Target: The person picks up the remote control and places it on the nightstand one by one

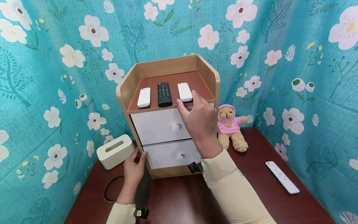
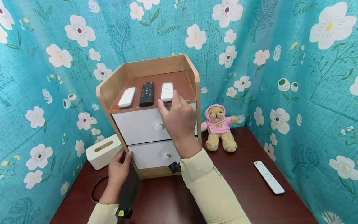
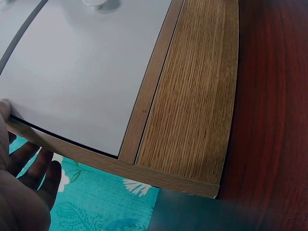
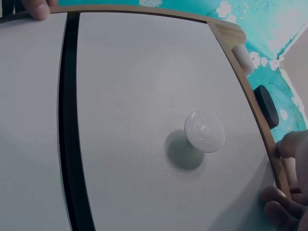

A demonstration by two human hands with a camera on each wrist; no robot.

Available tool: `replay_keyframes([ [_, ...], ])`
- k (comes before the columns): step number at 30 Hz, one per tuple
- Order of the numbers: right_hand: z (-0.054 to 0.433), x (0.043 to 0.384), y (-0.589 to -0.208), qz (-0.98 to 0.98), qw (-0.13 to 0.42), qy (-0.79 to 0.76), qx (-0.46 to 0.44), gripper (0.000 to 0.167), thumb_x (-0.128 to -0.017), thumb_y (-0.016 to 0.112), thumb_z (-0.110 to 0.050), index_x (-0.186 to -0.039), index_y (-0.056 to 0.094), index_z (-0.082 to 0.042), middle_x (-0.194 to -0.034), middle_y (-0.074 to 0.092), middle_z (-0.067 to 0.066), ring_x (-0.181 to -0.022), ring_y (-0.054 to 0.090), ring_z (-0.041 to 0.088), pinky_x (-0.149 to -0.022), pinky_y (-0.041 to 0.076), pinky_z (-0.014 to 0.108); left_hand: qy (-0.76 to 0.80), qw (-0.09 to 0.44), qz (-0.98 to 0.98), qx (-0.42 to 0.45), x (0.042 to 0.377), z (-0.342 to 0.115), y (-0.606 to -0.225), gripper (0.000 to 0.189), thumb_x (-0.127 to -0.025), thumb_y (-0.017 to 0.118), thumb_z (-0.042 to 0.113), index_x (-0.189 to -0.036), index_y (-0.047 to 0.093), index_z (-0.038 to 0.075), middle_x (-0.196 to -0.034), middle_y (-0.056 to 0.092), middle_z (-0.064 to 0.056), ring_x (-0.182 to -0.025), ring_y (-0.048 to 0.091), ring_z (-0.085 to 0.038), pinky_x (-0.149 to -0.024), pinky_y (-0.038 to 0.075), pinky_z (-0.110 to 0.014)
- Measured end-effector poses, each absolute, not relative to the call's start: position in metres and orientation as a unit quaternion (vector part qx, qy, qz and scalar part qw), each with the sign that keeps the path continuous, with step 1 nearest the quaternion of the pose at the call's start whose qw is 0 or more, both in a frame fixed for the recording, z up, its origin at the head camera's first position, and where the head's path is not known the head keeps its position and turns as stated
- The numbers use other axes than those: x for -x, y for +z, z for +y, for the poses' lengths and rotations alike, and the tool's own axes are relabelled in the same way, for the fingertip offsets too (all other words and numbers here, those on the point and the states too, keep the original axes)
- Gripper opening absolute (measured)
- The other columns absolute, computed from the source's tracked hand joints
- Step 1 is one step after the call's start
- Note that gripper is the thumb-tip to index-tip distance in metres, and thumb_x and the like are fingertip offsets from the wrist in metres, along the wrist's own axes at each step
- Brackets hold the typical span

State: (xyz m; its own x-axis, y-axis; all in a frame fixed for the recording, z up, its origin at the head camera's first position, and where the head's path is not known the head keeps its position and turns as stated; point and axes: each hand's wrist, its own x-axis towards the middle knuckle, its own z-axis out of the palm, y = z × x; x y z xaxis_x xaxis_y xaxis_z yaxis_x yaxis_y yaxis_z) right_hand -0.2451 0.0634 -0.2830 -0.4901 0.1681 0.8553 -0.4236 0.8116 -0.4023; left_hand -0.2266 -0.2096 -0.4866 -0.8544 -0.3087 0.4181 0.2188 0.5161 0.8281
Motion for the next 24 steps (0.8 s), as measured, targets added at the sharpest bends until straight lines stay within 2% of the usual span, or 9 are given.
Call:
replay_keyframes([
  [10, 0.068, 0.243, -0.282, -0.818, 0.475, 0.315, -0.081, 0.063, -0.099, 0.080, -0.046, -0.139, 0.071, 0.002, -0.117, 0.081, 0.021, -0.078, 0.077, 0.033, -0.072, 0.065, 0.042, -0.498, 0.261, -0.827, -0.032, 0.226, -0.209, -0.487, 0.047, -0.109, 0.070, 0.037, -0.151, 0.067, 0.016, -0.123, 0.080, -0.015, -0.104, 0.070, -0.017, -0.084, 0.052, -0.014],
  [13, 0.077, 0.237, -0.291, -0.797, 0.498, 0.320, -0.118, 0.062, -0.098, 0.082, -0.044, -0.137, 0.072, 0.003, -0.101, 0.081, 0.019, -0.073, 0.074, 0.028, -0.066, 0.062, 0.040, -0.498, 0.259, -0.827, -0.034, 0.227, -0.209, -0.490, 0.047, -0.109, 0.070, 0.037, -0.151, 0.068, 0.016, -0.122, 0.080, -0.014, -0.103, 0.069, -0.017, -0.084, 0.052, -0.014],
  [17, 0.103, 0.218, -0.316, -0.751, 0.548, 0.329, -0.166, 0.051, -0.096, 0.085, -0.033, -0.131, 0.075, 0.003, -0.093, 0.081, 0.017, -0.070, 0.075, 0.025, -0.058, 0.058, 0.042, -0.500, 0.257, -0.826, -0.029, 0.226, -0.208, -0.492, 0.047, -0.108, 0.072, 0.036, -0.150, 0.068, 0.015, -0.122, 0.080, -0.014, -0.102, 0.069, -0.015, -0.083, 0.052, -0.014],
  [20, 0.130, 0.204, -0.339, -0.738, 0.565, 0.325, -0.174, 0.046, -0.093, 0.085, -0.029, -0.128, 0.077, 0.000, -0.098, 0.083, 0.015, -0.077, 0.079, 0.026, -0.066, 0.062, 0.040, -0.508, 0.263, -0.820, -0.023, 0.227, -0.208, -0.491, 0.047, -0.107, 0.074, 0.033, -0.150, 0.068, 0.014, -0.123, 0.080, -0.015, -0.102, 0.068, -0.010, -0.083, 0.052, -0.012],
  [22, 0.149, 0.200, -0.356, -0.743, 0.565, 0.318, -0.169, 0.045, -0.094, 0.084, -0.028, -0.130, 0.078, -0.002, -0.099, 0.083, 0.015, -0.082, 0.080, 0.027, -0.077, 0.062, 0.028, -0.512, 0.267, -0.816, -0.021, 0.227, -0.209, -0.489, 0.047, -0.107, 0.074, 0.032, -0.150, 0.068, 0.014, -0.123, 0.080, -0.016, -0.101, 0.067, -0.006, -0.083, 0.051, -0.011],
  [24, 0.169, 0.199, -0.374, -0.757, 0.558, 0.305, -0.155, 0.047, -0.093, 0.084, -0.027, -0.133, 0.076, -0.003, -0.103, 0.083, 0.014, -0.087, 0.080, 0.028, -0.089, 0.054, 0.015, -0.514, 0.268, -0.814, -0.022, 0.227, -0.209, -0.488, 0.047, -0.107, 0.074, 0.032, -0.150, 0.068, 0.014, -0.124, 0.080, -0.016, -0.100, 0.067, -0.005, -0.082, 0.051, -0.010],
])
